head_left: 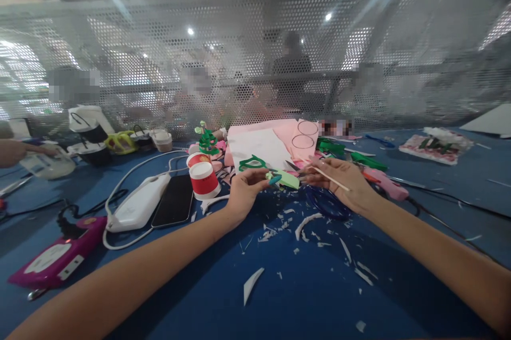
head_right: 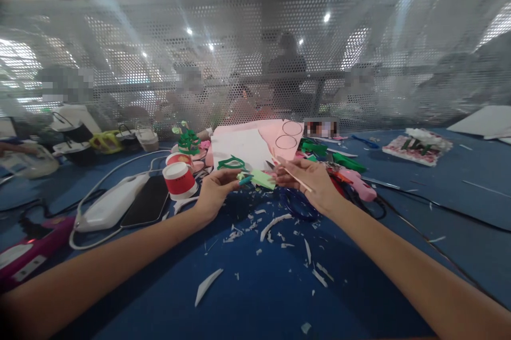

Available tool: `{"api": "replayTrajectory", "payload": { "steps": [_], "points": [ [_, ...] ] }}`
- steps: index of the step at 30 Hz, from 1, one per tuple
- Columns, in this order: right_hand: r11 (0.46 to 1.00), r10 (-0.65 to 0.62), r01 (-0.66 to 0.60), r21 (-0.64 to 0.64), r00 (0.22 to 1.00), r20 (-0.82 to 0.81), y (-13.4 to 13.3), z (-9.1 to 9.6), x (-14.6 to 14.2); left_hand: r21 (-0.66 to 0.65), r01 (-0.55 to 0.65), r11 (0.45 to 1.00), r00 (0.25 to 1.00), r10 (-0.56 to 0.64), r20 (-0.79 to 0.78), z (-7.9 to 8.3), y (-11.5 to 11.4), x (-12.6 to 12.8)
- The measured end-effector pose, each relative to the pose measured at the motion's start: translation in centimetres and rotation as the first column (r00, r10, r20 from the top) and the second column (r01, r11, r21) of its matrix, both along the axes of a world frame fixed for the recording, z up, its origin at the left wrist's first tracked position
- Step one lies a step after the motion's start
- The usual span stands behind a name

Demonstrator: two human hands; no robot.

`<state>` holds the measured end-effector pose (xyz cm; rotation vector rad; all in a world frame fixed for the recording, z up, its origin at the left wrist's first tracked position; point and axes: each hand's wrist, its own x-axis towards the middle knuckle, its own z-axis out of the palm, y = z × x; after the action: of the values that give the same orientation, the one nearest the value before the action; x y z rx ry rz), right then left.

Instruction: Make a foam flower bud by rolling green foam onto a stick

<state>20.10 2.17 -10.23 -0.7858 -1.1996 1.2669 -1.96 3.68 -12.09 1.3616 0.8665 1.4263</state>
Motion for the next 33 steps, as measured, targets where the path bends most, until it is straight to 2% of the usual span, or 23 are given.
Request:
{"api": "replayTrajectory", "payload": {
  "steps": [2,6,14,21,25,33],
  "points": [
    [1.000,-0.010,0.009,0.023,0.997,0.075,-0.1,-0.4,-0.3,0.001,-0.001,1.000,1.000,0.001,-0.004,0.0,0.0,0.0],
    [0.995,0.045,-0.064,0.076,0.972,0.232,-0.6,-0.3,-0.7,-0.003,0.010,1.000,1.000,-0.010,-0.018,0.0,0.0,-0.1],
    [0.975,-0.049,-0.047,0.215,0.906,0.421,-0.8,-0.8,-0.8,0.011,0.001,1.000,0.999,-0.001,-0.046,0.0,-0.1,0.1],
    [0.956,-0.065,-0.110,0.273,0.826,0.560,-0.9,-1.2,-0.8,0.010,0.033,0.999,0.999,-0.033,-0.028,-0.2,-0.1,0.0],
    [0.931,-0.108,-0.128,0.343,0.798,0.592,-0.7,-1.8,-1.0,0.016,0.041,0.999,0.998,-0.040,-0.048,-0.3,0.0,0.0],
    [0.918,-0.147,-0.115,0.380,0.791,0.594,-1.1,-2.1,-1.6,0.001,0.047,0.999,0.999,-0.047,-0.013,0.0,-0.1,0.1]
  ]
}}
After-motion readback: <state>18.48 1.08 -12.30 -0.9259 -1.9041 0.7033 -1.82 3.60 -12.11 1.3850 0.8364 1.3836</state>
